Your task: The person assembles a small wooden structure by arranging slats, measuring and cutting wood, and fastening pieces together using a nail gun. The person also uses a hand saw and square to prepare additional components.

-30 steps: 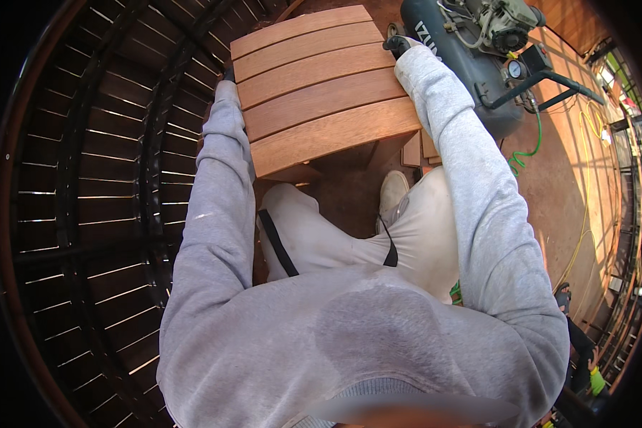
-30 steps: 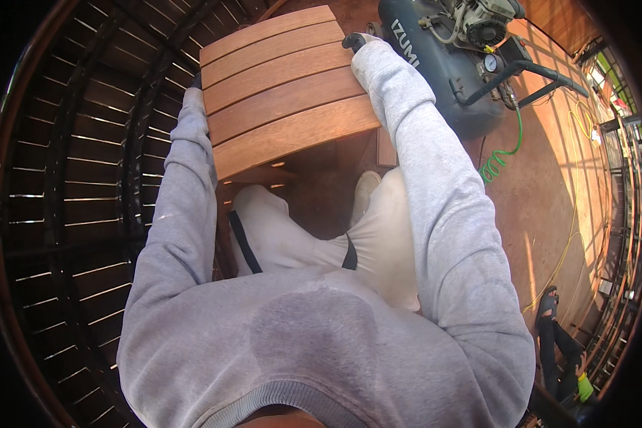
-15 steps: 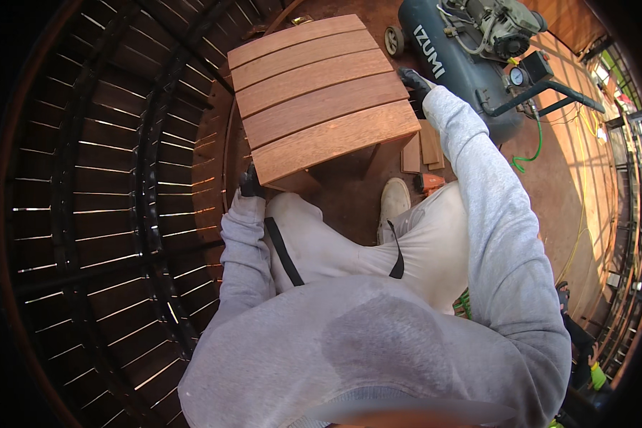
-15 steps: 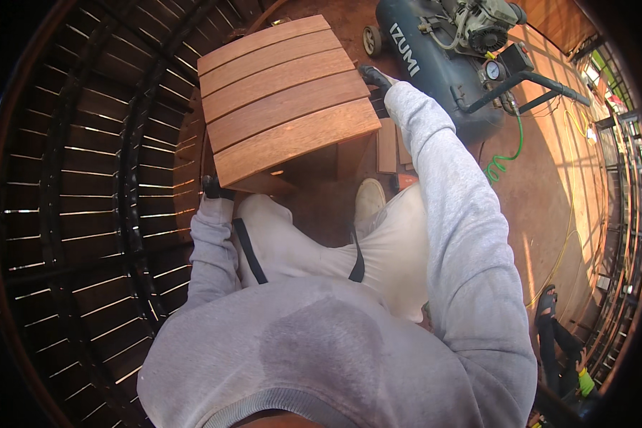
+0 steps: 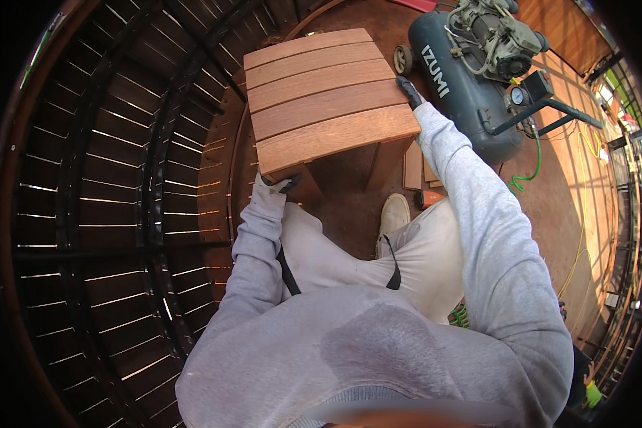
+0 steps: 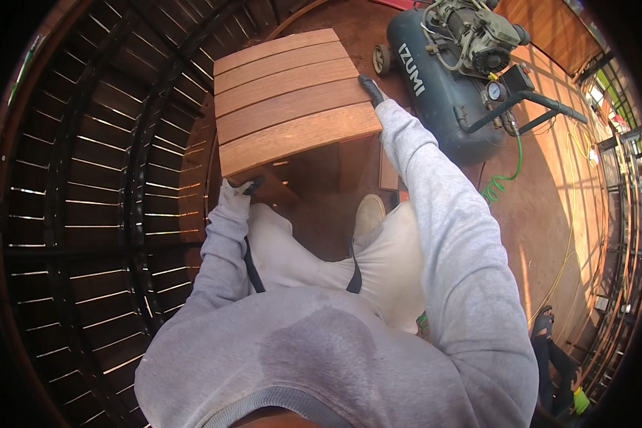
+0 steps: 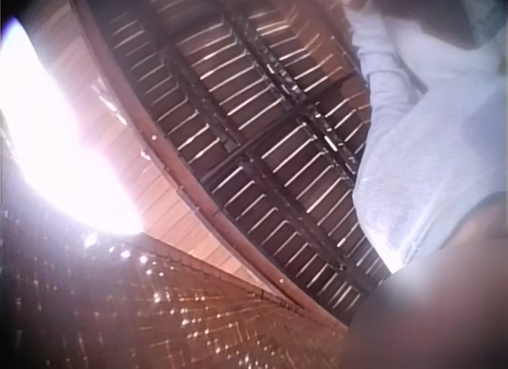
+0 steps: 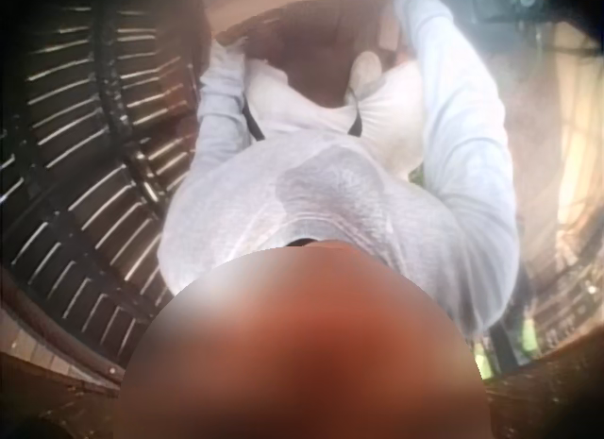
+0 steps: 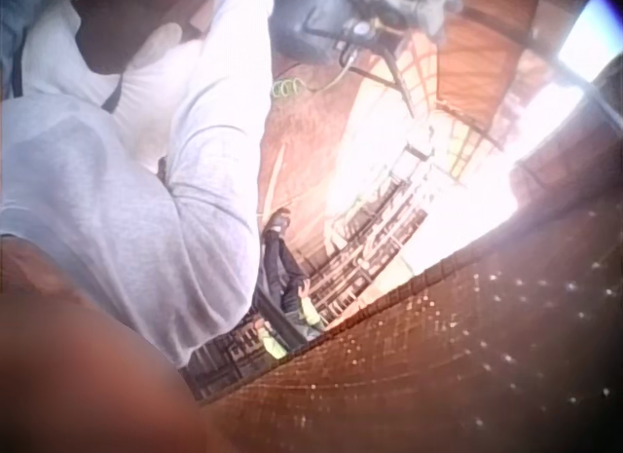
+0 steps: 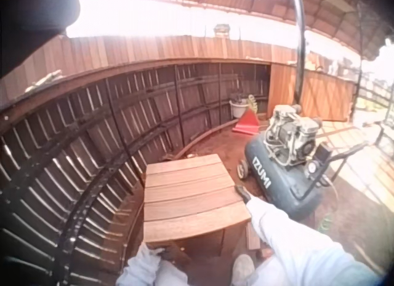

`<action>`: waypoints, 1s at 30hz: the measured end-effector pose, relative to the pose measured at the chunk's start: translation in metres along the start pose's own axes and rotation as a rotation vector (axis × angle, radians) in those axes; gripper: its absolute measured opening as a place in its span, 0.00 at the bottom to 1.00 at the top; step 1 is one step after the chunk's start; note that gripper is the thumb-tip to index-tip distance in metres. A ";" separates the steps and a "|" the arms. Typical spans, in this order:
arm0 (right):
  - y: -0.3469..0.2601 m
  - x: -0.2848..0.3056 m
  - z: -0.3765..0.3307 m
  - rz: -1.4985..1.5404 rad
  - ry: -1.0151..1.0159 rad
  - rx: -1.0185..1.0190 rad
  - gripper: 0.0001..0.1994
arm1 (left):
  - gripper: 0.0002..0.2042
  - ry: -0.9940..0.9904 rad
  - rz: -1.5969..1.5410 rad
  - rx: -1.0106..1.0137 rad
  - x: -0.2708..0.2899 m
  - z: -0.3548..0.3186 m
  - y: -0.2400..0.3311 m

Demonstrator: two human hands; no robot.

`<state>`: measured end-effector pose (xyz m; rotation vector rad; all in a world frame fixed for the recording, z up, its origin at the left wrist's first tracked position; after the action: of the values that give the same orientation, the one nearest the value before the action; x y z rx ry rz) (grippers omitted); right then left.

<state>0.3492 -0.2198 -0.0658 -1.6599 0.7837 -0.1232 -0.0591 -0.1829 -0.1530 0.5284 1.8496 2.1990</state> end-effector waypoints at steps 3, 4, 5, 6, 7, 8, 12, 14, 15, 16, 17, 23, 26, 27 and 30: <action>-0.002 0.003 0.003 0.086 0.007 -0.006 0.25 | 0.19 0.057 -0.113 -0.006 -0.002 0.031 0.011; -0.002 0.000 0.006 0.116 0.004 -0.008 0.25 | 0.19 0.101 -0.133 -0.037 -0.002 0.041 0.018; -0.003 -0.002 0.010 0.149 0.002 -0.009 0.25 | 0.18 0.144 -0.151 -0.073 -0.001 0.055 0.024; -0.005 -0.003 0.014 0.174 -0.001 -0.006 0.25 | 0.18 0.189 -0.169 -0.109 0.000 0.065 0.030; -0.005 0.000 0.020 0.195 0.006 -0.003 0.25 | 0.18 0.176 -0.004 -0.066 -0.006 0.074 0.040; -0.007 0.001 0.023 0.211 0.011 0.000 0.25 | 0.18 0.165 0.162 -0.027 -0.009 0.083 0.058; -0.006 -0.012 0.031 0.267 -0.006 -0.017 0.26 | 0.17 0.193 0.106 -0.043 0.007 0.111 0.048; -0.003 -0.010 0.030 0.272 -0.001 -0.031 0.26 | 0.18 0.181 0.202 -0.128 0.017 0.120 0.034; -0.002 -0.011 0.030 0.276 -0.002 -0.038 0.26 | 0.18 0.174 0.251 -0.168 0.023 0.122 0.028; -0.001 -0.007 0.031 0.269 0.008 -0.039 0.26 | 0.19 0.190 0.027 -0.147 0.014 0.122 0.030; -0.001 -0.003 0.032 0.272 0.016 -0.037 0.26 | 0.19 0.204 -0.195 -0.121 -0.001 0.121 0.043; -0.003 -0.012 0.038 0.301 0.006 -0.030 0.27 | 0.21 0.271 0.033 -0.124 0.003 0.130 0.061; -0.003 -0.014 0.046 0.283 0.008 -0.014 0.27 | 0.22 0.247 0.018 -0.096 0.000 0.131 0.063; -0.002 -0.012 0.047 0.272 0.012 -0.012 0.27 | 0.22 0.234 -0.024 -0.060 -0.003 0.131 0.063; 0.000 -0.018 0.049 0.198 -0.008 0.014 0.27 | 0.21 0.259 0.032 -0.022 0.001 0.127 0.064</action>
<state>0.3591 -0.1687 -0.0727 -1.5597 0.9337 0.0171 -0.0042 -0.0800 -0.0716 0.2814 1.9479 2.4035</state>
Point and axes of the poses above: each hand's wrist, its own z-axis towards the middle knuckle, its own x-axis out of the back of the hand, y = z × x, the point moved 6 cm from there along z, towards the middle knuckle, and after that the axes turned 11 degrees about z, right-handed, at the moved point
